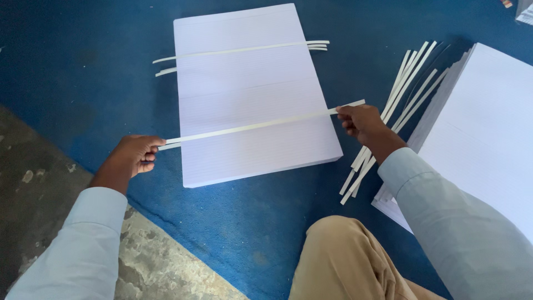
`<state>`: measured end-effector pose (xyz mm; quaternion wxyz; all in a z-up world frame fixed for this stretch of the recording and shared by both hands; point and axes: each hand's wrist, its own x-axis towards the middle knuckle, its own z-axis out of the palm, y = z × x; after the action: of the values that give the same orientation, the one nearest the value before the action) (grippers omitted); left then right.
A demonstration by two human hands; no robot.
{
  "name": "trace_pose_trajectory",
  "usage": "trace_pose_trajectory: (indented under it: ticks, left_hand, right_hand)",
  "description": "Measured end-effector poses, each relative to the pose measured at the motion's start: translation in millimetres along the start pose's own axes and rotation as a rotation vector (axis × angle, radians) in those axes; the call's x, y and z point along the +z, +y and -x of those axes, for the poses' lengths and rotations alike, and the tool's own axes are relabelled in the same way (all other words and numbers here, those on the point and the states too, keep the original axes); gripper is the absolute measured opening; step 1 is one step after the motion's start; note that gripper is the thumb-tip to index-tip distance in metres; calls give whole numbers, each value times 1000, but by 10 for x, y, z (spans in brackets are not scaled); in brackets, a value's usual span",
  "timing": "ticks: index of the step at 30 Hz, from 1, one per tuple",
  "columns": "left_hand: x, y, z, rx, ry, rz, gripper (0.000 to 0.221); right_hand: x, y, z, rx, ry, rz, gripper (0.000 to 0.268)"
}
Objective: The person folds a stack of lined paper in half, aligns the edges, and places the folded stack on the floor. They then insert white plastic strips into the fold to secure the pages together.
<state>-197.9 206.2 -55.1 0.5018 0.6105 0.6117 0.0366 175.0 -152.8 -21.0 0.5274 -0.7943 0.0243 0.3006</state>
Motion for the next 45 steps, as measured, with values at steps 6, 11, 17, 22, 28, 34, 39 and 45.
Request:
trace_pose_trajectory:
  ticks: [6, 11, 17, 22, 28, 34, 39, 45]
  left_hand:
    - [44, -20, -43, -4, -12, 50, 18]
    - [94, -33, -45, 32, -1, 32, 15]
    - [130, -45, -45, 46, -20, 58, 18]
    - [123, -39, -22, 1, 7, 19, 31]
    - [86, -24, 61, -46, 14, 14, 51]
    - [58, 23, 111, -32, 122, 45, 56]
    - [63, 25, 176, 200, 142, -73, 39]
    - [224, 61, 262, 291, 66, -209, 30]
  right_hand:
    - [45, 17, -57, 13, -26, -7, 14]
    - [23, 74, -107, 47, -12, 14, 15]
    - [4, 113, -110, 50, -4, 5, 17]
    - [24, 76, -40, 71, -33, -5, 18]
    - [-23, 68, 15, 71, -65, -5, 19]
    - [-134, 90, 34, 57, -63, -4, 21]
    - [-226, 83, 52, 13, -65, 9, 21]
    - [-236, 109, 38, -38, -6, 173, 22]
